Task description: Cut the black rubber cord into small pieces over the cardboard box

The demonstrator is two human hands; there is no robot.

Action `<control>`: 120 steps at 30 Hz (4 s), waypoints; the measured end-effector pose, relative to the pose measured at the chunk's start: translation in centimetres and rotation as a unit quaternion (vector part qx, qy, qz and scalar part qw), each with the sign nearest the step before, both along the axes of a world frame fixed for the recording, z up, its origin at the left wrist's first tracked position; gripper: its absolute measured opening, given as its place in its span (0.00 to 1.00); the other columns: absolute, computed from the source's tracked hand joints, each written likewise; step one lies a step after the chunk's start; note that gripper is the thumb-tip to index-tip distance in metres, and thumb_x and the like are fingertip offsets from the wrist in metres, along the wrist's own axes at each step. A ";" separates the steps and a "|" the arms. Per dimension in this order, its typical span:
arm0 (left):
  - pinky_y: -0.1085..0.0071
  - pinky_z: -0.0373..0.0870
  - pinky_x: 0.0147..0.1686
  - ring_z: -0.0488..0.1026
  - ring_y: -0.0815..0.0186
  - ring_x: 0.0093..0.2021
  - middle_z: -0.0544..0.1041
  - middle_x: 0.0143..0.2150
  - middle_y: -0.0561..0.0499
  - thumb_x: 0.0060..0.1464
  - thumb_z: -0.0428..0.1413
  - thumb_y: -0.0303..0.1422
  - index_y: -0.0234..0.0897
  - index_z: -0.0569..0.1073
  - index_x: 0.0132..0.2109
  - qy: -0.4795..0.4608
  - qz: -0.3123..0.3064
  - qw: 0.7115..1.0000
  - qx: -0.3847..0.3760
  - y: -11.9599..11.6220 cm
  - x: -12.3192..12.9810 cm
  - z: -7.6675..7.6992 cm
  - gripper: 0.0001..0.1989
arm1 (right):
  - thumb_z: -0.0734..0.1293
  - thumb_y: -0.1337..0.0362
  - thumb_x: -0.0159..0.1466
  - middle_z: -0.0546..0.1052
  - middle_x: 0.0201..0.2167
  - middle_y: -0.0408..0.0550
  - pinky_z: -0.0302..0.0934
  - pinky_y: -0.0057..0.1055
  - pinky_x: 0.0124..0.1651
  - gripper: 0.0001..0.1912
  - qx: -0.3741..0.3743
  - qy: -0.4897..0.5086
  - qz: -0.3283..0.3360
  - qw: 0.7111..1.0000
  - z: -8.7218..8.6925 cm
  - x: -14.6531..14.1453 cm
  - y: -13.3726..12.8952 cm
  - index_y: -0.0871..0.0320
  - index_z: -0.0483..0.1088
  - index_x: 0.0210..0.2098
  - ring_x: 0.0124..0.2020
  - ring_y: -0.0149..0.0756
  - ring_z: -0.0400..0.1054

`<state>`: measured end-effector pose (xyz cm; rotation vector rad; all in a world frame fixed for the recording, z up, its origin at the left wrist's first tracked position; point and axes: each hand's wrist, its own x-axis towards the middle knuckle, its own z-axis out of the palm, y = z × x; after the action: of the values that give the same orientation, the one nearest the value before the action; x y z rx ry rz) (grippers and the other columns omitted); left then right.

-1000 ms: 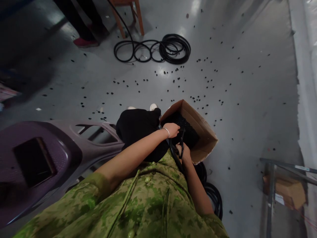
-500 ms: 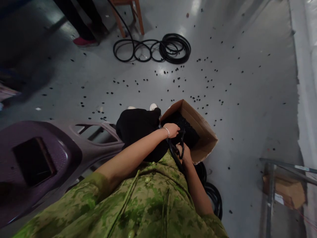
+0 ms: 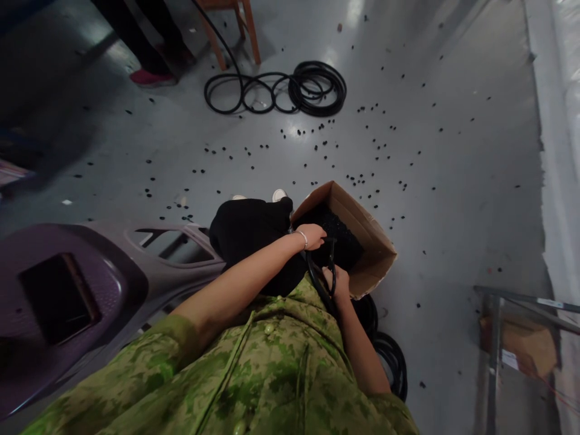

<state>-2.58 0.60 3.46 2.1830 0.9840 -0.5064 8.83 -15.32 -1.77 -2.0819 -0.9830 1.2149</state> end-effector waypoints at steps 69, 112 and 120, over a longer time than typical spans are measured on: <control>0.68 0.70 0.44 0.74 0.59 0.48 0.78 0.46 0.46 0.59 0.48 0.36 0.41 0.75 0.49 -0.053 0.056 0.995 0.068 -0.4 0.4 -0.9 0.16 | 0.63 0.53 0.53 0.70 0.21 0.42 0.56 0.27 0.30 0.14 0.024 0.001 0.065 0.998 -0.2 0.9 0.3 0.57 0.68 0.27 0.25 0.33 0.62; 0.69 0.69 0.47 0.72 0.59 0.51 0.77 0.50 0.47 0.58 0.49 0.38 0.44 0.74 0.52 -0.065 0.040 0.996 0.043 -0.2 0.3 -1.2 0.17 | 0.65 0.51 0.52 0.72 0.24 0.45 0.59 0.30 0.31 0.16 0.038 0.081 0.043 0.995 0.3 1.0 0.4 0.57 0.69 0.30 0.27 0.35 0.66; 0.70 0.69 0.46 0.72 0.59 0.51 0.77 0.50 0.48 0.58 0.50 0.37 0.45 0.74 0.52 -0.063 0.027 0.997 0.038 -0.3 0.4 -1.1 0.17 | 0.64 0.53 0.51 0.71 0.23 0.42 0.59 0.30 0.33 0.14 0.014 0.094 0.052 0.994 -0.6 1.6 1.3 0.56 0.68 0.30 0.27 0.34 0.65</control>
<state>-2.21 0.29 2.36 2.2188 1.0057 -0.3059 10.41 -14.06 -2.33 -1.8755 -1.0237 1.4133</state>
